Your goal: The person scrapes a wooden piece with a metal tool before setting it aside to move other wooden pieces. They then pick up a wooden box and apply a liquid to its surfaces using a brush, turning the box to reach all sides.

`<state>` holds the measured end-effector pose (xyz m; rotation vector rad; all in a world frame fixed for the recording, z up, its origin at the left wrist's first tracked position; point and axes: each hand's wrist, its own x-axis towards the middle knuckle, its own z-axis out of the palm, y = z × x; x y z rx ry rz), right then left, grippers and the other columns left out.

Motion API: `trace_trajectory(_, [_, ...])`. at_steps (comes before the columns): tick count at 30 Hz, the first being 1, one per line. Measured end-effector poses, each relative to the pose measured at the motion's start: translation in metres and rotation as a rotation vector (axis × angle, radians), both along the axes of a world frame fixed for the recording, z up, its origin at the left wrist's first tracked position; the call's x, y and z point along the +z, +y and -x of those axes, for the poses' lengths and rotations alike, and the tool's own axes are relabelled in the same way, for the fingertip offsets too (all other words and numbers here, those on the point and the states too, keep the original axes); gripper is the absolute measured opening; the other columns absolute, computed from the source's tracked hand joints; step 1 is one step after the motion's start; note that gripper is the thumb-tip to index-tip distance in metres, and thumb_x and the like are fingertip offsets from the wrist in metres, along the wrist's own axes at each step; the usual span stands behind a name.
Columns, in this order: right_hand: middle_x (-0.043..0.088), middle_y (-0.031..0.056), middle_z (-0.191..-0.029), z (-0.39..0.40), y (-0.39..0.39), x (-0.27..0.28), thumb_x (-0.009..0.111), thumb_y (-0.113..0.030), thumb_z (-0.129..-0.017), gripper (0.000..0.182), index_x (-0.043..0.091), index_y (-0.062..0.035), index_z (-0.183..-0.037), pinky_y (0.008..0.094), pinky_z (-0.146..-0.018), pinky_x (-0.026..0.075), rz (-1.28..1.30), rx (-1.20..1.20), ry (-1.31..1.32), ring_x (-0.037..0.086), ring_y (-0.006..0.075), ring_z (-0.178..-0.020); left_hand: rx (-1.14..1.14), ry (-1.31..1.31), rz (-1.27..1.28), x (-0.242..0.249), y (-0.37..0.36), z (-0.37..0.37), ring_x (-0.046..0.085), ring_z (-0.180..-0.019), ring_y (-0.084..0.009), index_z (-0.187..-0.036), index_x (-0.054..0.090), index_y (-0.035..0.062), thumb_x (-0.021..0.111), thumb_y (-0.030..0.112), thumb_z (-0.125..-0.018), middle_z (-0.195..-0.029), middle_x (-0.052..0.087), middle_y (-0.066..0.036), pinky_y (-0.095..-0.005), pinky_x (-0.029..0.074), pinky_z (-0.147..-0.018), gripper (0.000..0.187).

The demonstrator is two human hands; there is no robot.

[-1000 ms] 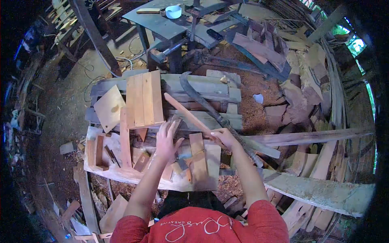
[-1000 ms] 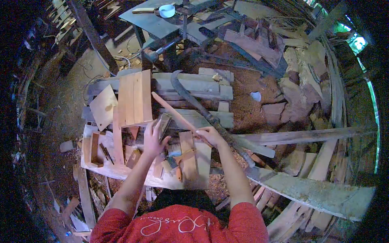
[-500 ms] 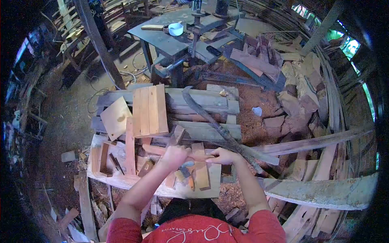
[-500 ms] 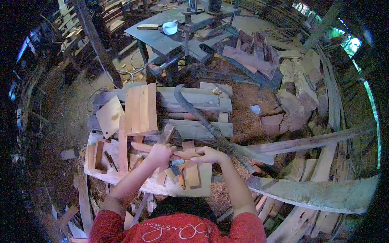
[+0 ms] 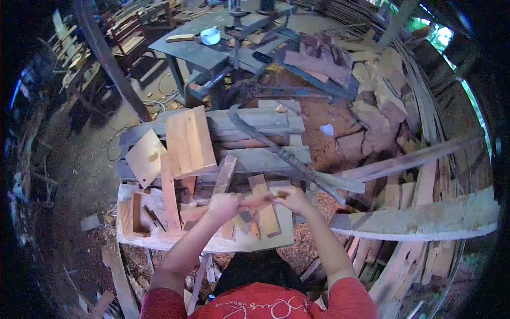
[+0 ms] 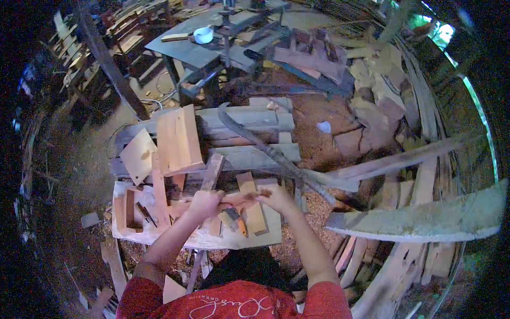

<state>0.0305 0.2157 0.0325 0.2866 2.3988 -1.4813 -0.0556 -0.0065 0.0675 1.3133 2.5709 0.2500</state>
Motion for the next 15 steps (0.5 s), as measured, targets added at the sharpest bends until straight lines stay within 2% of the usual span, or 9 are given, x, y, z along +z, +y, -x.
trace_trajectory(2, [0.053, 0.0142, -0.095, 0.004, 0.009, -0.011, 0.060, -0.028, -0.068, 0.041, 0.052, -0.0025, -0.098, 0.0304, -0.074, 0.041, -0.264, -0.139, 0.313, 0.052, 0.0236, -0.084, 0.076, -0.005, 0.016, -0.003, 0.003, 0.000, 0.056, -0.056, -0.0249, -0.070, 0.052, 0.0071, 0.054, 0.042, -0.067, -0.061, 0.056, -0.011, -0.0349, 0.044, -0.049, 0.035])
trace_trajectory(6, [0.049, 0.0145, -0.102, 0.033, 0.036, -0.029, 0.058, -0.030, -0.068, 0.043, 0.049, -0.0031, -0.101, 0.0329, -0.079, 0.038, -0.388, -0.321, 0.317, 0.047, 0.0282, -0.094, 0.161, 0.030, 0.011, -0.016, 0.007, 0.003, 0.056, -0.055, -0.0265, -0.069, 0.051, 0.0064, 0.054, 0.037, -0.068, -0.061, 0.056, -0.011, -0.0358, 0.044, -0.049, 0.031])
trace_trajectory(8, [0.047, 0.0132, -0.104, 0.055, 0.049, -0.047, 0.054, -0.035, -0.070, 0.045, 0.048, -0.0041, -0.101, 0.0393, -0.084, 0.034, -0.682, -0.353, 0.245, 0.043, 0.0293, -0.098, 0.201, 0.003, 0.012, -0.019, 0.012, 0.007, 0.056, -0.055, -0.0267, -0.069, 0.050, 0.0062, 0.054, 0.036, -0.068, -0.061, 0.056, -0.012, -0.0361, 0.044, -0.049, 0.030])
trace_trajectory(9, [0.047, 0.0132, -0.104, 0.062, 0.052, -0.052, 0.054, -0.035, -0.070, 0.045, 0.048, -0.0041, -0.101, 0.0393, -0.084, 0.034, -0.677, -0.351, 0.237, 0.043, 0.0293, -0.098, 0.244, -0.019, 0.013, -0.020, 0.015, 0.007, 0.056, -0.056, -0.0269, -0.069, 0.049, 0.0059, 0.054, 0.035, -0.069, -0.062, 0.056, -0.012, -0.0364, 0.043, -0.049, 0.029])
trace_trajectory(11, [0.046, 0.0111, -0.106, 0.083, 0.054, -0.055, 0.054, -0.041, -0.069, 0.049, 0.047, -0.0054, -0.102, 0.0452, -0.085, 0.030, -0.834, -0.320, 0.104, 0.041, 0.0268, -0.101, 0.276, -0.010, 0.034, -0.023, 0.024, 0.011, 0.055, -0.056, -0.0270, -0.069, 0.048, 0.0058, 0.054, 0.034, -0.069, -0.062, 0.055, -0.012, -0.0368, 0.043, -0.049, 0.029])
trace_trajectory(14, [0.048, 0.0099, -0.099, 0.109, 0.055, -0.058, 0.056, -0.042, -0.067, 0.046, 0.052, -0.0052, -0.094, 0.0452, -0.081, 0.031, -0.919, -0.233, 0.026, 0.042, 0.0233, -0.099, 0.321, 0.017, 0.038, -0.026, 0.038, 0.015, 0.055, -0.056, -0.0267, -0.069, 0.047, 0.0059, 0.053, 0.033, -0.070, -0.062, 0.054, -0.012, -0.0372, 0.043, -0.049, 0.028])
trace_trajectory(15, [0.049, 0.0087, -0.097, 0.113, 0.055, -0.064, 0.056, -0.041, -0.067, 0.045, 0.052, -0.0055, -0.095, 0.0433, -0.082, 0.032, -1.000, -0.188, 0.092, 0.043, 0.0235, -0.097, 0.334, 0.036, 0.022, -0.027, 0.043, 0.016, 0.055, -0.056, -0.0264, -0.069, 0.047, 0.0061, 0.053, 0.033, -0.070, -0.062, 0.054, -0.011, -0.0372, 0.043, -0.048, 0.028])
